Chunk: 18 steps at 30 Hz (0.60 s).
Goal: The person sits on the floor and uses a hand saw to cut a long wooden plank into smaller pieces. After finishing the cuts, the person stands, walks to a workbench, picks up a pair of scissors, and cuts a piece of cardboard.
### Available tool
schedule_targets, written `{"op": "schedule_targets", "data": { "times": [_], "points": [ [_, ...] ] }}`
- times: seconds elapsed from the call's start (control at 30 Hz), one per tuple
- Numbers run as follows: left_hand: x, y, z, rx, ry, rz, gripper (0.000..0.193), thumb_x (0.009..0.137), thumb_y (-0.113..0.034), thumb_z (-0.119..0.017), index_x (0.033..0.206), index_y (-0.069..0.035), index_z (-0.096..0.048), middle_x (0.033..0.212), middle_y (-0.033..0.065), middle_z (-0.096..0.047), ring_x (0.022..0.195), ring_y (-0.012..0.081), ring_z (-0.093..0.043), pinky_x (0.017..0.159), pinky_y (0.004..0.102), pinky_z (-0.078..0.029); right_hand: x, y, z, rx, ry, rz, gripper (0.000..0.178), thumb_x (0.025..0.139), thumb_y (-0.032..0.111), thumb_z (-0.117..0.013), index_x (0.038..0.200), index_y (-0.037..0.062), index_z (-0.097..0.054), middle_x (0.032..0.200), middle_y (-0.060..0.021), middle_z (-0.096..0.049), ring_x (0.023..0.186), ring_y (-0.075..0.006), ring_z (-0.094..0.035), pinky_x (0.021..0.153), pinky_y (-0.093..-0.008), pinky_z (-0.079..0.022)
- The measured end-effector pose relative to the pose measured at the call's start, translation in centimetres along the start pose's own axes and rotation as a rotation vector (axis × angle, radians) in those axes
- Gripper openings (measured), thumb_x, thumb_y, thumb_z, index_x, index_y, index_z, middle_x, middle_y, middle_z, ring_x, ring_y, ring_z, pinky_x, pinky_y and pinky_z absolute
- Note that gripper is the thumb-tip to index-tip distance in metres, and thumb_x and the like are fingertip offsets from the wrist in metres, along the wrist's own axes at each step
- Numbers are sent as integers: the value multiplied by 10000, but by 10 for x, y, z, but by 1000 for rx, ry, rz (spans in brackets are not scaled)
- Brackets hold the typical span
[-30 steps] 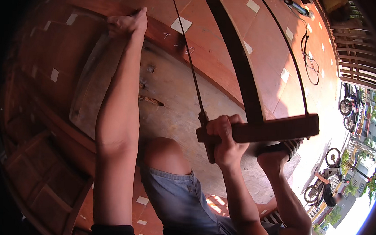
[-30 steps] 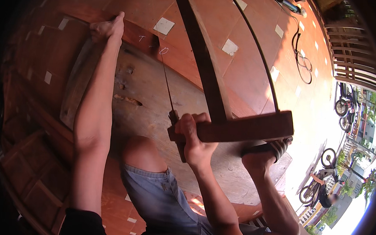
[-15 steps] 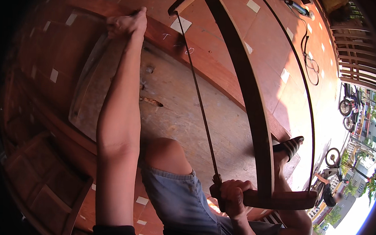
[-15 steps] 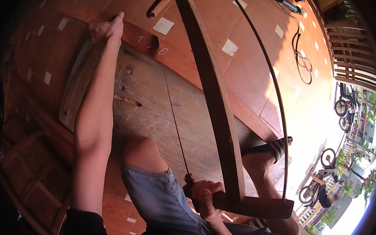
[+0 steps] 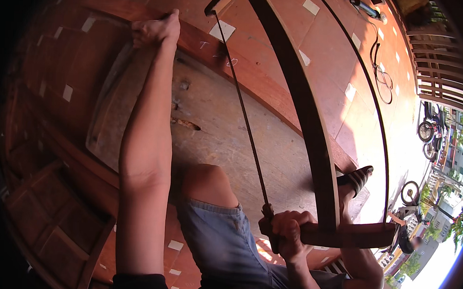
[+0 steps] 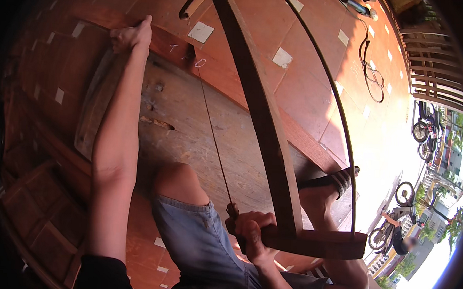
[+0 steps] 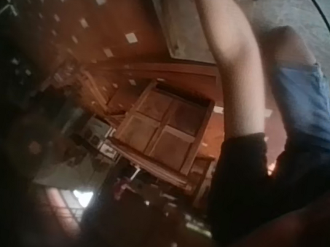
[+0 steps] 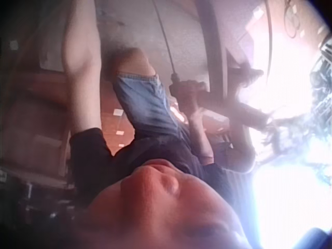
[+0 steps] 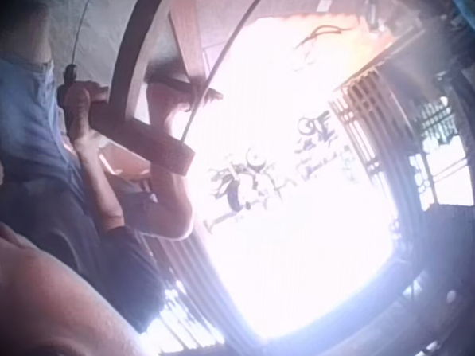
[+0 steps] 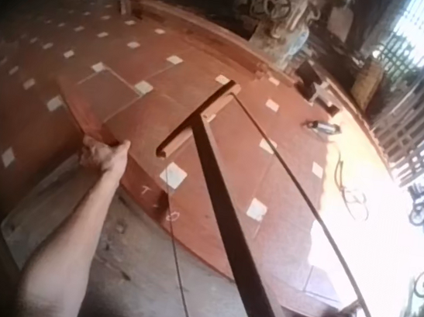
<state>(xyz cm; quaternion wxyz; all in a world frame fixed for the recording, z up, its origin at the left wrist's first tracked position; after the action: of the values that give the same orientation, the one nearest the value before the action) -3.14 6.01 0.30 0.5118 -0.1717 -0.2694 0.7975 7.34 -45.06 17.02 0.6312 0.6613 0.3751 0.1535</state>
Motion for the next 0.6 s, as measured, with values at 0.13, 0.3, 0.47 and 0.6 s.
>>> {"op": "schedule_targets", "data": {
  "times": [0.13,0.3,0.47,0.6],
  "points": [
    [1,-1,-2,-2,12,-15,1189,647,-585,-913,1364,167,-337,1406,326,-469,1335,454,-457,1137,526,-381,-6,0,2,37,-30,24,327,1029,191,-660,798,85,-456,650,-80,-572,571,-187,-556,637,-389,-508],
    [-6,-5,-4,-19,13,10,1180,652,-573,-918,1370,160,-336,1404,333,-460,1336,451,-454,1139,529,-393,148,-36,-64,-57,-61,23,283,1017,128,-684,802,35,-525,694,-68,-559,660,-185,-603,648,-350,-509],
    [-1,0,-5,-147,29,5,1169,655,-562,-918,1379,149,-336,1413,339,-450,1329,456,-456,1142,529,-408,145,-29,-65,-60,-56,-14,289,1009,147,-707,796,30,-549,713,-65,-583,676,-177,-619,652,-334,-510],
    [-1,4,4,-28,-15,40,1151,658,-553,-918,1362,155,-346,1410,338,-452,1318,453,-470,1143,537,-393,46,-20,-18,13,40,10,242,1038,139,-646,877,55,-486,771,-113,-631,693,-184,-606,678,-350,-513]
  ]
}}
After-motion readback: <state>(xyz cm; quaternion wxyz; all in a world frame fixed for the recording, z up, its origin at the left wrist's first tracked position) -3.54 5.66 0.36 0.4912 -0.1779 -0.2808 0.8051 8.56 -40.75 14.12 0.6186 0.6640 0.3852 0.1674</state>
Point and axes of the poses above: each hand's wrist, its own x-axis towards the middle knuckle, its own z-axis out of the back of the hand, y = z × x, the point moved 7 cm from there along x, towards the middle knuckle
